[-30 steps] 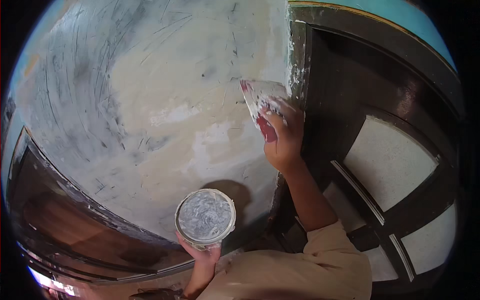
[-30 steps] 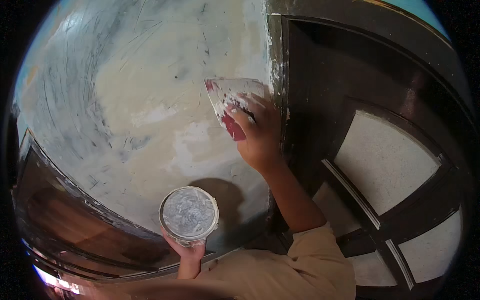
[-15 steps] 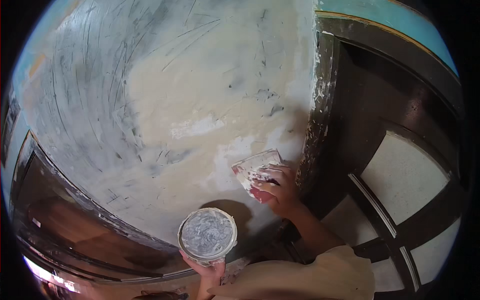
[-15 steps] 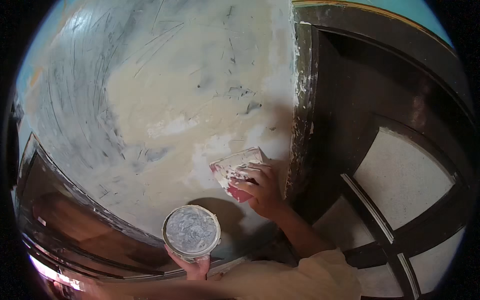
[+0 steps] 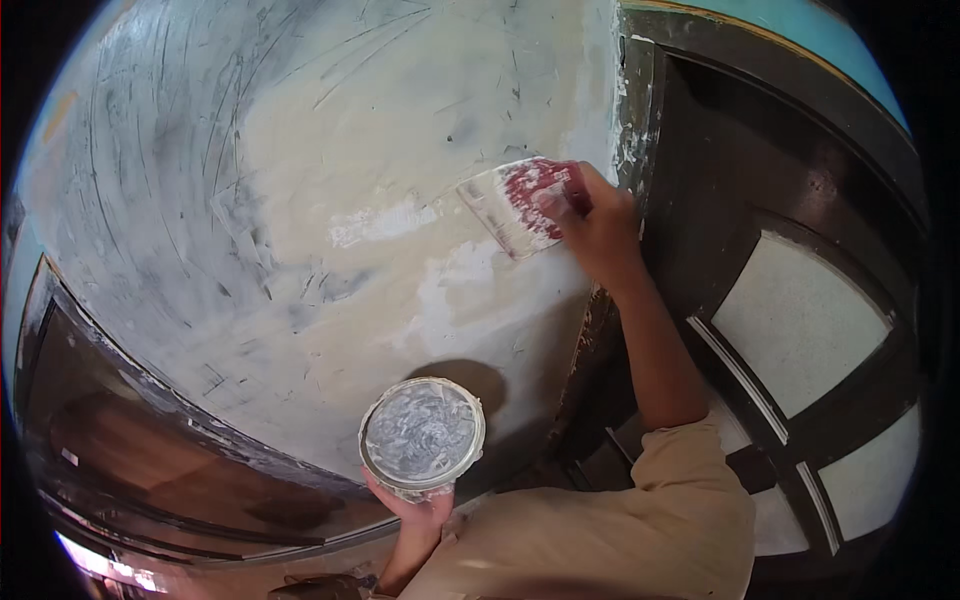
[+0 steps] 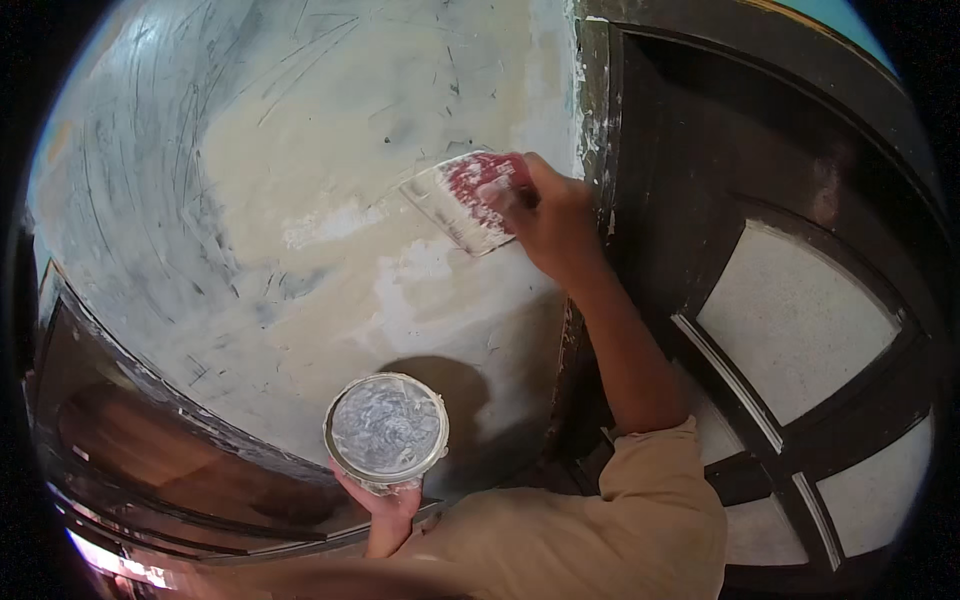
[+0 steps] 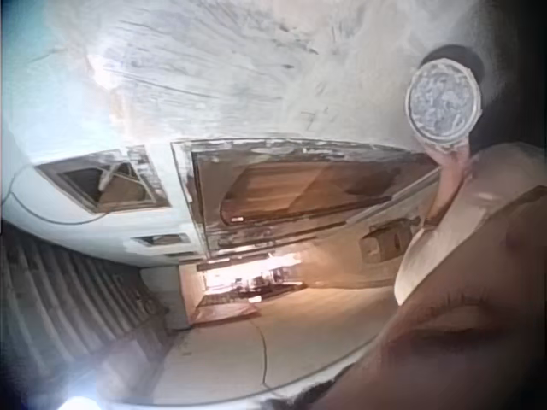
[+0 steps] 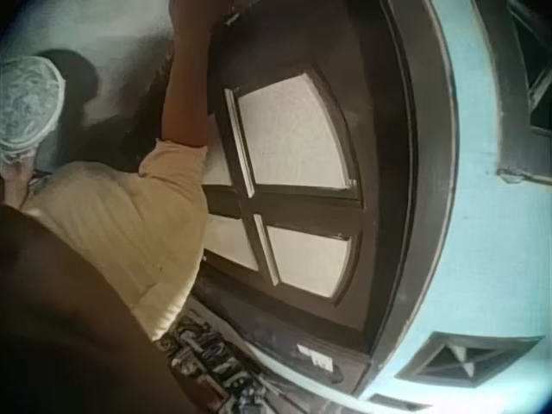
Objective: The person applies and smooths putty onto a wall using a putty knife.
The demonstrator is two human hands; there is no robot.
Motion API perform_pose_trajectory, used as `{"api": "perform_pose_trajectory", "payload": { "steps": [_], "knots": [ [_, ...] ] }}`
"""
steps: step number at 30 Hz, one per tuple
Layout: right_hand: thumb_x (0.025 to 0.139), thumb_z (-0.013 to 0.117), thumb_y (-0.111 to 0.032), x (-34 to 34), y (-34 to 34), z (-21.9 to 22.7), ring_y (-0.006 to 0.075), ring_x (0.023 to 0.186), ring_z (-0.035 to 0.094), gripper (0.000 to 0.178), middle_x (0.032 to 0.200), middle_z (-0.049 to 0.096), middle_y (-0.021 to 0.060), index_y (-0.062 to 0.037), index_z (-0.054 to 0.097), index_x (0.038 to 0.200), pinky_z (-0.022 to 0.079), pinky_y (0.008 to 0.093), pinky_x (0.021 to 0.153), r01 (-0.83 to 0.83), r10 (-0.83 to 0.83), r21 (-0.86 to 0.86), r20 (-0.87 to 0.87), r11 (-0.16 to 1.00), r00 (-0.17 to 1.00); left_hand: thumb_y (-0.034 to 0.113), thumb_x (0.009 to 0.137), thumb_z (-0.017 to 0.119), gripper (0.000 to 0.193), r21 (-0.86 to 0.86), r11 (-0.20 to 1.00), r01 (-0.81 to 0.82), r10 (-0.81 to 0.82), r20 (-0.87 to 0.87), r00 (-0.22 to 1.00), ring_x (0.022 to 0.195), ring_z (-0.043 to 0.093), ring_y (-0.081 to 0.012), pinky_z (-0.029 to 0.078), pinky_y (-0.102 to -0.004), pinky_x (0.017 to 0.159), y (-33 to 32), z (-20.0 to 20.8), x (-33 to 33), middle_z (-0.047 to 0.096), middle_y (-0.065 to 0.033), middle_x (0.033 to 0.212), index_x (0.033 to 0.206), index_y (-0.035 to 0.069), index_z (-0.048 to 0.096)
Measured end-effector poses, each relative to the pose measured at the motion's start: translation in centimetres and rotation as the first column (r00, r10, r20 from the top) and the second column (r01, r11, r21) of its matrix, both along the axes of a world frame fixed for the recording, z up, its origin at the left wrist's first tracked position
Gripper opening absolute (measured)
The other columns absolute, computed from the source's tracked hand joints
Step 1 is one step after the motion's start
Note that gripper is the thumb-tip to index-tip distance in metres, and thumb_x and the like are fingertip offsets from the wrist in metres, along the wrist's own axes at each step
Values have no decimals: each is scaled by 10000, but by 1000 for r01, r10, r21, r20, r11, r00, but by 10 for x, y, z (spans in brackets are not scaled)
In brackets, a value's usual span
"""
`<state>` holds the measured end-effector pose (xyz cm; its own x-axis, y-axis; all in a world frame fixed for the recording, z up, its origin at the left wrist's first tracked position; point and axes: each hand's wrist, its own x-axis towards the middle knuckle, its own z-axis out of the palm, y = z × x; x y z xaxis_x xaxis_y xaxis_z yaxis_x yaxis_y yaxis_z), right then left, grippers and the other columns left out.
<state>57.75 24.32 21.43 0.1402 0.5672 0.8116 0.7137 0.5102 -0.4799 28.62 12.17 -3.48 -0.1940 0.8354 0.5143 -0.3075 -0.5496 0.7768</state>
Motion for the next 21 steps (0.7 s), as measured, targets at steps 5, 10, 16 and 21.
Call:
{"api": "perform_pose_trajectory", "payload": {
  "steps": [5, 10, 16, 21],
  "knots": [
    [875, 725, -363, 20, -15, -19, 184, 568, 603, 395, 676, 637, 95, 9, 639, 977, 494, 306, 582, 61, -18, 254, -168, 965, 986, 650, 958, 327, 711, -80, 867, 492, -367, 566, 738, 1394, 347, -287, 354, -528, 1110, -8, 30, -22, 303, -48, 1547, 1510, 205, 282],
    [873, 727, -392, 0, -17, -16, 131, 565, 567, 433, 674, 637, 76, 7, 641, 1014, 488, 297, 581, -156, 173, 115, -151, 981, 973, 729, 900, 319, 805, -317, 948, 3, 38, 125, 991, 1387, 364, -322, 337, -591, 1101, -3, 5, -25, 333, -46, 1532, 1510, 205, 296],
    [904, 694, -367, 3, 0, -14, 139, 606, 588, 401, 700, 648, 89, 0, 642, 1056, 494, 304, 608, 76, -36, 253, -160, 965, 986, 757, 876, 321, 817, -130, 800, 586, -386, 637, 668, 1360, 397, -347, 395, -634, 1042, -2, 31, -28, 331, -51, 1532, 1513, 246, 288],
    [958, 636, -324, 24, -28, -36, 81, 812, 589, 414, 914, 664, 19, 27, 592, 1172, 496, 250, 743, 81, -3, 210, -346, 974, 938, 736, 895, 315, 804, -225, 864, 449, -221, 633, 742, 1376, 387, -317, 367, -549, 1099, -12, 38, -31, 339, -50, 1536, 1517, 227, 288]
  ]
}}
